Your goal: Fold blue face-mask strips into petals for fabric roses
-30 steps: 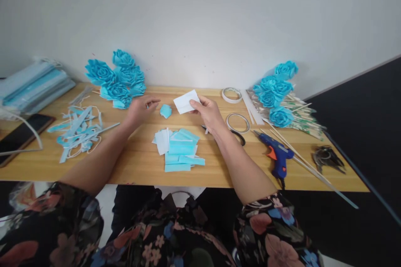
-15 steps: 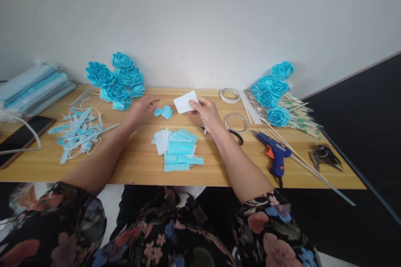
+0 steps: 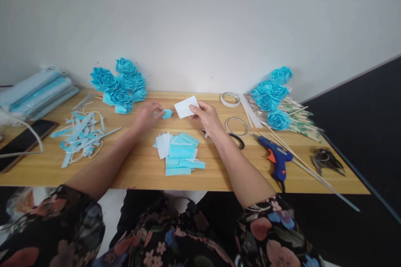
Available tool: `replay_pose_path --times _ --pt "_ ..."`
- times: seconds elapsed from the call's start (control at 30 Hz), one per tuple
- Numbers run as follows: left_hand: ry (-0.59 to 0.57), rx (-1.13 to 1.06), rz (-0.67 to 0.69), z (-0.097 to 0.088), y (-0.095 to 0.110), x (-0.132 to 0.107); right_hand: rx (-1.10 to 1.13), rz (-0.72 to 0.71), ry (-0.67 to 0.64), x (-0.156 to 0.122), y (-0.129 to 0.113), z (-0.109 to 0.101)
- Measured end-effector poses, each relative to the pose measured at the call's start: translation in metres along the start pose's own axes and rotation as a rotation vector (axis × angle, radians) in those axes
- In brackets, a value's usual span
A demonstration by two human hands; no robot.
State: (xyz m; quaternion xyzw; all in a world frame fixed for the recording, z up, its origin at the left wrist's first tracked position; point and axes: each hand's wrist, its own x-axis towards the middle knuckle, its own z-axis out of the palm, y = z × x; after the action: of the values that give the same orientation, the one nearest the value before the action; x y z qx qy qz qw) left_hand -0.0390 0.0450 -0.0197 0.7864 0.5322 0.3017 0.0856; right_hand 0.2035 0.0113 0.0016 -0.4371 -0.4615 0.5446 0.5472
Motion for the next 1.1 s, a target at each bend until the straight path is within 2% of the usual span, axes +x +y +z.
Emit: replay_pose_path --times 0.07,0.17,0.23,0.37,0.47,0.6,0.73,0.83,0.93,1.1 --pt "0.054 -0.14 -0.063 -0.003 -0.006 0.004 -0.012 0.006 0.015 0.0 0.0 0.0" --pt "0.061 -0.362 -0.232 -0.007 -0.01 0.007 -0.013 0.005 0.014 0.0 0.002 0.0" --pt "0.079 -0.399 -0.297 -0.01 -0.011 0.008 -0.016 0.002 0.001 0.0 0.003 -0.001" --pt "0.179 -0.071 -0.205 -0.017 -0.015 0.007 -0.036 0.006 -0.013 0.0 0.004 -0.002" --pt "0.137 0.129 -0.171 -0.019 -0.017 0.005 -0.046 -0.005 -0.015 0.0 0.004 -0.002" --pt "0.02 0.101 -0.117 -0.012 -0.009 0.0 -0.032 -0.013 -0.017 0.0 0.004 -0.001" --pt "-0.04 0.053 0.058 0.0 0.002 -0.004 -0.047 -0.001 -0.021 -0.001 0.002 0.0" --pt "-0.135 0.092 0.157 0.005 0.002 -0.007 -0.057 0.008 -0.013 -0.002 0.002 0.001" --pt "-0.186 0.112 0.145 0.004 0.0 -0.008 -0.056 0.013 -0.018 -0.003 0.002 0.001" --pt "-0.112 0.004 0.028 -0.005 -0.002 -0.004 -0.057 0.031 -0.03 -0.003 0.001 0.001"
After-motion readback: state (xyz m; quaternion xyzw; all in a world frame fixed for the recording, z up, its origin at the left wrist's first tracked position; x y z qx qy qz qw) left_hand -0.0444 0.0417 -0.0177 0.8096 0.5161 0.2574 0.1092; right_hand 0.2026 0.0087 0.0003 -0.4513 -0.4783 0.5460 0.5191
